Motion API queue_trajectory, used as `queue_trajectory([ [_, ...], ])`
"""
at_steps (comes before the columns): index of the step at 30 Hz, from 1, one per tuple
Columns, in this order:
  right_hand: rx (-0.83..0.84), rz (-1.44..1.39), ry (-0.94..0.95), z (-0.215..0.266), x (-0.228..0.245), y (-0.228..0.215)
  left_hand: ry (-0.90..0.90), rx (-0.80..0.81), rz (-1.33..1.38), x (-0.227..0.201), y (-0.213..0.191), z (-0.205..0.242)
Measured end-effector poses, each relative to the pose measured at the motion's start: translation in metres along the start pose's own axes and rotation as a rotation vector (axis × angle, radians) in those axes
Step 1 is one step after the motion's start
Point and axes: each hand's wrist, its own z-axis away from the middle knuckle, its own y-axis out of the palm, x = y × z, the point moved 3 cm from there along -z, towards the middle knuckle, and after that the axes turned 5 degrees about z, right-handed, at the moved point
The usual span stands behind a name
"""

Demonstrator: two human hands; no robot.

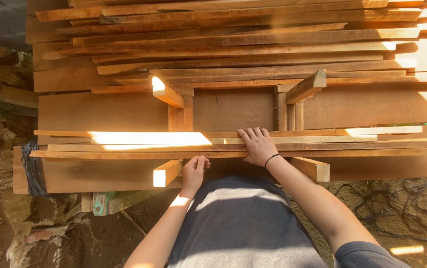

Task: The recorder sorts through a stack of wooden slats, aligns them on a wooden frame, and ties them into bundles using plastic straps.

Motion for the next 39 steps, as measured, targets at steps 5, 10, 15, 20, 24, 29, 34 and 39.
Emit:
queue_trajectory([
  [5,0.039,-0.017,-0.004,0.001,0.000,-0.012,-0.645,0.221,0.664,-0.025,0.022,0.017],
  [10,0.080,-0.023,0.009,-0.003,-0.002,-0.012,-0.640,0.070,1.108,-0.075,0.056,-0.002],
  [15,0.085,-0.063,0.071,-0.039,-0.025,-0.018,-0.597,0.004,1.155,-0.074,0.072,-0.041],
  [20,0.093,-0.031,0.129,-0.077,-0.043,-0.011,-0.566,-0.010,1.066,-0.091,0.079,-0.086],
  [24,0.178,0.005,0.146,-0.078,-0.047,-0.028,-0.603,-0.031,1.064,-0.083,0.077,-0.090],
  [29,0.134,0.060,0.075,-0.084,-0.056,-0.003,-0.724,-0.145,1.264,-0.094,0.087,-0.108],
  [34,0.114,0.076,0.051,-0.090,-0.057,-0.006,-0.819,-0.244,1.293,-0.072,0.089,-0.135],
  [39,0.096,-0.015,0.087,-0.086,-0.057,-0.006,-0.771,-0.273,1.177,-0.078,0.090,-0.123],
])
